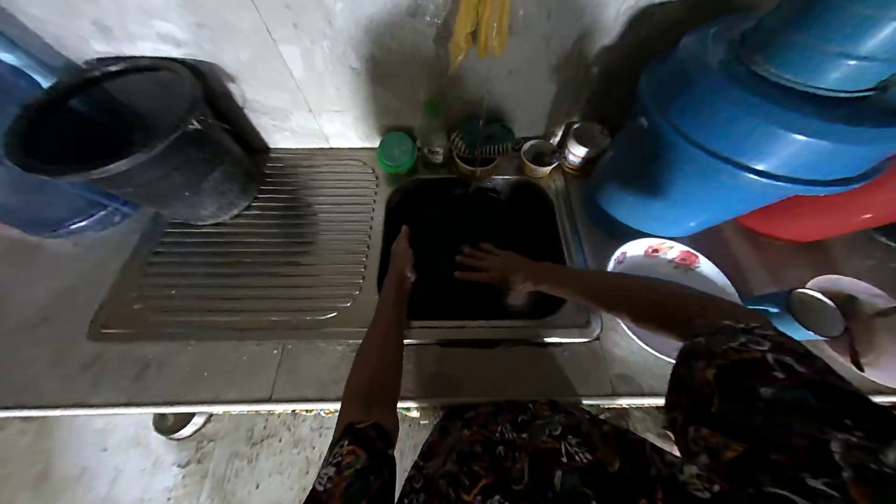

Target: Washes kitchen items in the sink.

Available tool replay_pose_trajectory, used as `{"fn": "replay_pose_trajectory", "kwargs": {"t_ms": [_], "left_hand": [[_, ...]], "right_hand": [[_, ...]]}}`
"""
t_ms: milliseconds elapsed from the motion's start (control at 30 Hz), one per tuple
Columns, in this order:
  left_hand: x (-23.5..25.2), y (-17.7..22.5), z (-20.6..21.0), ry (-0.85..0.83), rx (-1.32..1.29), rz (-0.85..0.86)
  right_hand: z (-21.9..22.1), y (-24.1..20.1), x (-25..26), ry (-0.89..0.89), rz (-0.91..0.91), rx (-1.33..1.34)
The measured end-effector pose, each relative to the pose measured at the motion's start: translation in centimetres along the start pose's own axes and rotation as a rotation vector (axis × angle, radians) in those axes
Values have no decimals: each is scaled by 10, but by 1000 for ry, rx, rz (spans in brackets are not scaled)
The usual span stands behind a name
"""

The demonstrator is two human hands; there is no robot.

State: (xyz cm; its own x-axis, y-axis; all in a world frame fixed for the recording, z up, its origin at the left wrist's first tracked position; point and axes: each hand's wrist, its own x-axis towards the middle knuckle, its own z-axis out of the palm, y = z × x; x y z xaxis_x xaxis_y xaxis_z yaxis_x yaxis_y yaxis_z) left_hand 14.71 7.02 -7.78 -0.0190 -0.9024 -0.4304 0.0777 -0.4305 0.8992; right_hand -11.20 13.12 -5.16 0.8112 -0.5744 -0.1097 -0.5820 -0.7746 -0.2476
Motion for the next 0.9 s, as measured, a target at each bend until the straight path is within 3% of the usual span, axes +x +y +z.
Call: {"fn": "replay_pose_trajectory", "kwargs": {"t_ms": [167,300,400,500,600,667,733,900], "left_hand": [[20,35,26,-139,-3,-204],[57,59,64,-418,-14,44],[57,82,94,-495,-144,-63],[49,87,102,-553,-66,-57],[41,82,84,-501,-77,48],[33,88,68,-437,-128,134],[36,97,51,-391,-133,219],[43,124,24,-310,-116,285]], "right_hand": [[-53,-5,-45,83,234,-17],[-129,-21,-56,160,505,109],[-151,6,-64,396,525,192],[-165,39,-71,610,567,391],[-156,68,-62,755,601,601],[-144,84,-46,748,628,630],[-139,95,-24,706,633,600],[-164,94,42,868,576,362]]}}
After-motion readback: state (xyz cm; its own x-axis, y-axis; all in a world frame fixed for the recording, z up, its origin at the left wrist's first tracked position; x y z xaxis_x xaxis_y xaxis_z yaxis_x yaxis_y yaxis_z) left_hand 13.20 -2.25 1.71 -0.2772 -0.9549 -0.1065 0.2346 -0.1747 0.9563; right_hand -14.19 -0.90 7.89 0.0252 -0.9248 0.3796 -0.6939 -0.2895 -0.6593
